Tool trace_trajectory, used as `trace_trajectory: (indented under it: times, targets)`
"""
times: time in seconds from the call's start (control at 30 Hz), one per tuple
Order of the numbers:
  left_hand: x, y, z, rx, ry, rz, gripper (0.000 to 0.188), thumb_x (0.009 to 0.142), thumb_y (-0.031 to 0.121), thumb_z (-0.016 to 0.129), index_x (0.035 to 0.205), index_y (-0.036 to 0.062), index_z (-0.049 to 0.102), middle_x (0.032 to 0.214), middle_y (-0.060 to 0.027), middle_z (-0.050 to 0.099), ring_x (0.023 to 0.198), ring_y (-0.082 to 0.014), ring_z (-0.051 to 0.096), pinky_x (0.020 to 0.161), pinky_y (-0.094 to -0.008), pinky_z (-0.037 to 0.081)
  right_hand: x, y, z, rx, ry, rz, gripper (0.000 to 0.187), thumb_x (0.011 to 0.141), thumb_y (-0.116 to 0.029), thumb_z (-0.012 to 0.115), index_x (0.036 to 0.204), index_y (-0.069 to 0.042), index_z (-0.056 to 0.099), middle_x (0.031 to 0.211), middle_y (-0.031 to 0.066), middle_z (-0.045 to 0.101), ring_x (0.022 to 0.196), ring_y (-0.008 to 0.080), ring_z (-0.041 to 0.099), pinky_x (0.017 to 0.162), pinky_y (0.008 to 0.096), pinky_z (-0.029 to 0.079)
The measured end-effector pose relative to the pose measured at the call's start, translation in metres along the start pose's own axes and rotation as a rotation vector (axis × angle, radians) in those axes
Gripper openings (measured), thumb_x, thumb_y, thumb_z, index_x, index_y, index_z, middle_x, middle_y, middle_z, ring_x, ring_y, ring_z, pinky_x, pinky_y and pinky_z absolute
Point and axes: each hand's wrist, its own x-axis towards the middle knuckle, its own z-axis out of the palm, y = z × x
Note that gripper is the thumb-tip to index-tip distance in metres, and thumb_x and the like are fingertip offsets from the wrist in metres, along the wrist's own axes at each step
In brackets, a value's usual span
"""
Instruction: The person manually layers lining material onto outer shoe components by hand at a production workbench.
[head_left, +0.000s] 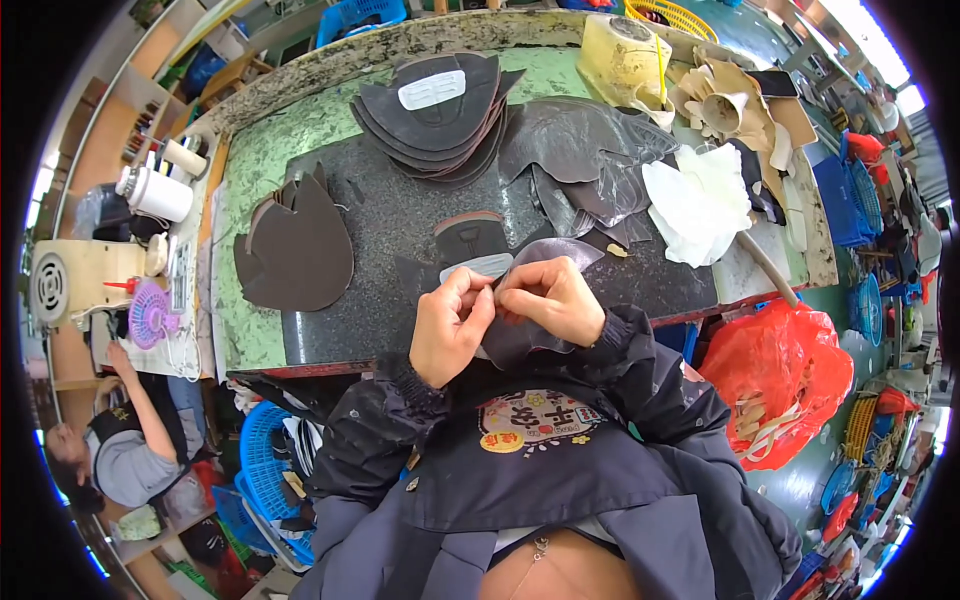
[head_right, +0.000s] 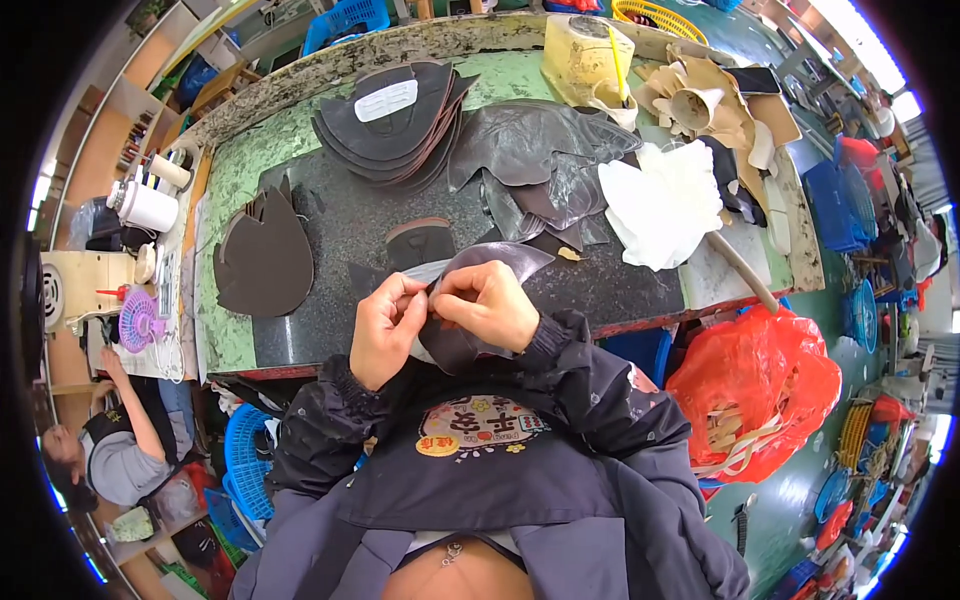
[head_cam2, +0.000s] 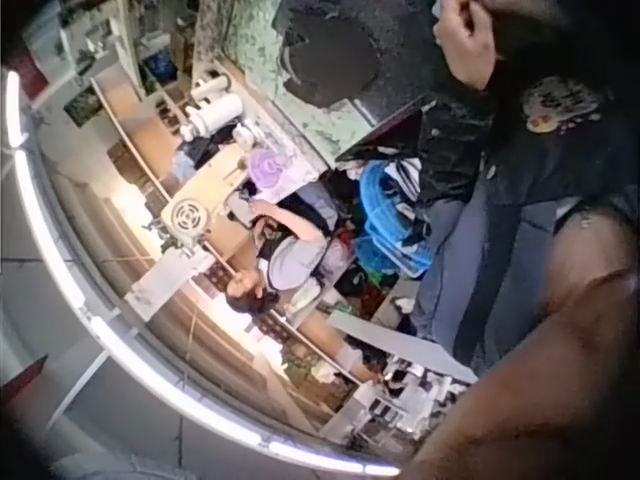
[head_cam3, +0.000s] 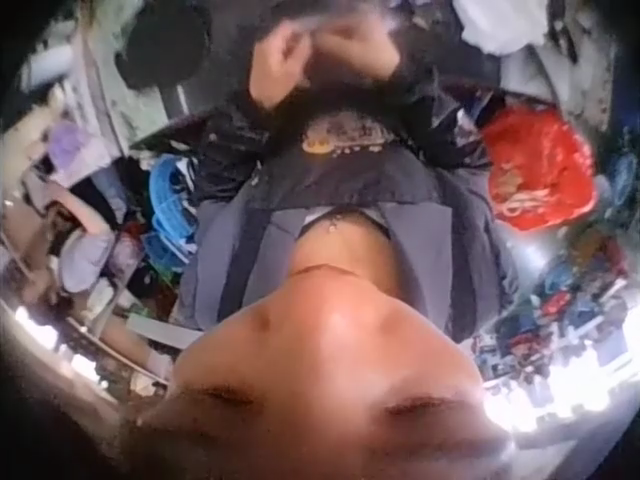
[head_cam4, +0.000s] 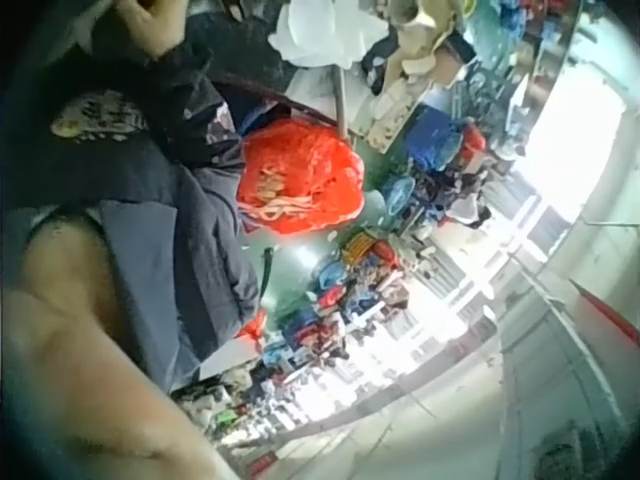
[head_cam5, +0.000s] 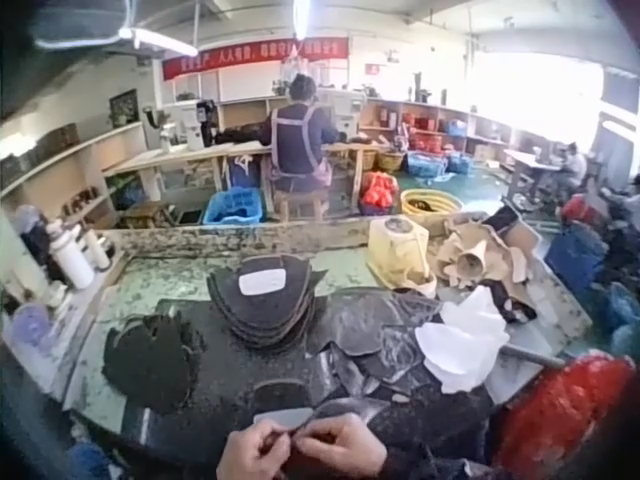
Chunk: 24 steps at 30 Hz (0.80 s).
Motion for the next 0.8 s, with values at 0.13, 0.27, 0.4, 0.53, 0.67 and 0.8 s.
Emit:
trace_trajectory:
  times: [0.13, 0.27, 0.4, 0.53, 0.67, 0.8]
  targets:
    - [0.003, -0.014, 0.0, -0.314, 0.017, -0.083, 0.014, 0.094, 0.009, 0.05, 0.099, -0.0031, 0.056, 0.08, -0.0013, 0.063, 0.068, -0.005, 0.056, 0.064, -0.0194, 0.047, 0.004, -0.004, 0.012, -0.422, 0.165, -0.094, 0.025, 0.088, -0.016, 0.061, 0.074, 0.004, 0.063, 0.065, 0.007, 0.063, 0.058, 0.0079, 0.058, 0.051, 0.0239, 0.045]
    - [0.005, -0.004, -0.002, -0.529, 0.003, -0.211, 0.021, 0.096, 0.017, 0.051, 0.099, -0.0022, 0.058, 0.084, -0.0007, 0.061, 0.072, -0.005, 0.055, 0.066, -0.0198, 0.046, -0.001, 0.005, 0.019, -0.557, 0.264, -0.41, 0.02, 0.085, -0.012, 0.06, 0.069, 0.001, 0.059, 0.062, 0.0156, 0.055, 0.053, 0.0312, 0.056, 0.049, 0.0358, 0.043]
    - [0.01, -0.006, 0.001, -0.488, -0.042, -0.133, 0.026, 0.096, 0.022, 0.052, 0.09, -0.0014, 0.062, 0.079, 0.0012, 0.06, 0.068, -0.0038, 0.052, 0.063, -0.0196, 0.044, -0.003, 0.01, 0.016, -0.417, 0.231, -0.319, 0.017, 0.085, -0.01, 0.06, 0.072, 0.001, 0.058, 0.065, 0.0147, 0.056, 0.056, 0.0311, 0.056, 0.05, 0.0352, 0.043]
    - [0.03, -0.02, 0.011, -0.063, 0.206, 0.026, 0.022, 0.093, 0.019, 0.057, 0.086, -0.0006, 0.062, 0.064, 0.0006, 0.057, 0.061, -0.0017, 0.047, 0.055, -0.0218, 0.041, -0.029, 0.002, 0.018, -0.648, 0.064, -0.608, 0.012, 0.079, -0.002, 0.063, 0.07, 0.001, 0.057, 0.062, 0.0116, 0.053, 0.054, 0.0263, 0.055, 0.049, 0.0338, 0.042]
    - [0.049, 0.013, 0.004, 0.284, 0.325, 0.442, 0.011, 0.083, 0.015, 0.068, 0.085, 0.0035, 0.066, 0.072, -0.0185, 0.062, 0.063, -0.0309, 0.064, 0.053, -0.0293, 0.047, -0.105, 0.025, -0.009, -0.569, 0.304, -0.378, 0.015, 0.078, -0.003, 0.068, 0.066, -0.001, 0.06, 0.061, 0.0082, 0.057, 0.049, 0.0189, 0.055, 0.046, 0.0298, 0.042]
    - [0.066, 0.042, 0.002, 0.312, 0.123, 0.53, 0.011, 0.082, 0.016, 0.068, 0.085, 0.0056, 0.067, 0.071, -0.0156, 0.063, 0.062, -0.0308, 0.063, 0.051, -0.0314, 0.047, -0.208, 0.121, -0.09, -1.047, 0.254, 0.141, 0.016, 0.078, -0.015, 0.066, 0.068, -0.003, 0.063, 0.064, 0.013, 0.059, 0.057, 0.0277, 0.06, 0.05, 0.0379, 0.044]
